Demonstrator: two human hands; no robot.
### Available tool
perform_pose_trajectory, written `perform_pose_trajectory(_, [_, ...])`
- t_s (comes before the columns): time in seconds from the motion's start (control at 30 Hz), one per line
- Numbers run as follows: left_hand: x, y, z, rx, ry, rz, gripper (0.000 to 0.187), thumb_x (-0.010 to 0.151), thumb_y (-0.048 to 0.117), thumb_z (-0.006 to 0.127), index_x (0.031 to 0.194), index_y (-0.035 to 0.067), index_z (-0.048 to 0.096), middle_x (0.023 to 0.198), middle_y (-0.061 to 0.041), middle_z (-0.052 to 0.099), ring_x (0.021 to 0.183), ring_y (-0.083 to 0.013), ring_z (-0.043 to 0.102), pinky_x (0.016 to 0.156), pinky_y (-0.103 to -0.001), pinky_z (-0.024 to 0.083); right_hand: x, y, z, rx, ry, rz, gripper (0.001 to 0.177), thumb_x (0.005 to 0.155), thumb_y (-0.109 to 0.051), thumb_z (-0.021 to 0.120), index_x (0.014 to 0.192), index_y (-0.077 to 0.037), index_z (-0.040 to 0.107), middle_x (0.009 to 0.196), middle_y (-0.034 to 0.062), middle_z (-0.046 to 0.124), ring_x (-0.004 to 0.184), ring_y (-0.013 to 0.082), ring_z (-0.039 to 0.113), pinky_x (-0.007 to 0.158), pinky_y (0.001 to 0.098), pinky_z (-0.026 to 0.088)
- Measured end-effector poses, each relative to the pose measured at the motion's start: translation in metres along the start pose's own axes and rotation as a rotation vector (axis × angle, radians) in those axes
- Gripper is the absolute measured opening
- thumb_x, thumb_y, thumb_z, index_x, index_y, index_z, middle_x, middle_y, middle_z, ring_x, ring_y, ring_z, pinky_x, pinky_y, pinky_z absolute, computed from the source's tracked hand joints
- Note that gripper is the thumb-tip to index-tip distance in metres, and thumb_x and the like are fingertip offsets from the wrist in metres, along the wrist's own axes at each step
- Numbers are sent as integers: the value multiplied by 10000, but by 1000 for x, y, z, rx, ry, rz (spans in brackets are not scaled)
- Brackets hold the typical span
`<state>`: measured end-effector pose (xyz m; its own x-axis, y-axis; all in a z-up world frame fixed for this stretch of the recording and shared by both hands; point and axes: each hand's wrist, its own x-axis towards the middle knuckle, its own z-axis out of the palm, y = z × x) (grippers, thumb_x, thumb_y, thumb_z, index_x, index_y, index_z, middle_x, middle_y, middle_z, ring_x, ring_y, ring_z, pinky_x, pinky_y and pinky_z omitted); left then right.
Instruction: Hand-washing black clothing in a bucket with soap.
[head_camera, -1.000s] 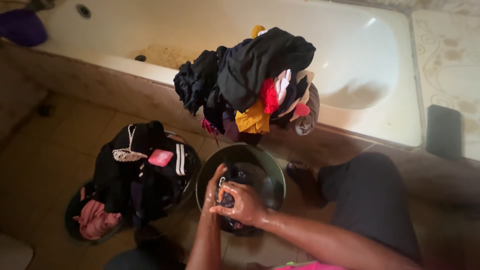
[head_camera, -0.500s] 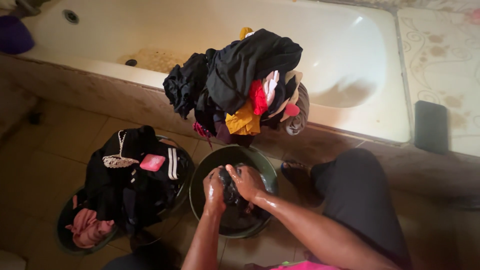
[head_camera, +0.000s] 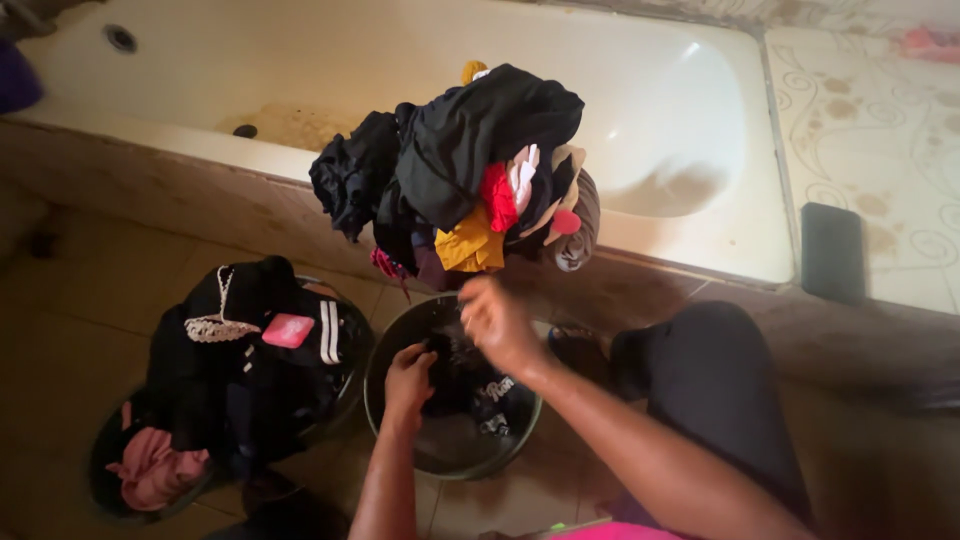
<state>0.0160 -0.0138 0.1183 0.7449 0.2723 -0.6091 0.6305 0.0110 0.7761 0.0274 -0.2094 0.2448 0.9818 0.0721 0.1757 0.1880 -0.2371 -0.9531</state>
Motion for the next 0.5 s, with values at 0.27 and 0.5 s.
perform_pose_trajectory(0.27, [-29, 17, 5, -122, -421, -30, 318, 952, 305, 595, 1157, 83, 692, 984, -99, 779, 769, -206, 742, 664, -326, 558, 55, -76, -38, 203, 418, -58, 433, 965, -65, 664, 1291, -56, 379, 851, 54, 650, 651, 122, 708, 468, 246, 560])
perform_pose_trajectory(0.5, [-15, 8, 4, -125, -377, -34, 292, 959, 290, 586, 1137, 93, 708, 958, -79, 782, 757, -191, 729, 662, -318, 555, 50, -94, -34, -99, 412, -294, 55, 993, 14, 635, 1022, -30, 617, 834, 75, 683, 630, 139, 669, 524, 278, 508])
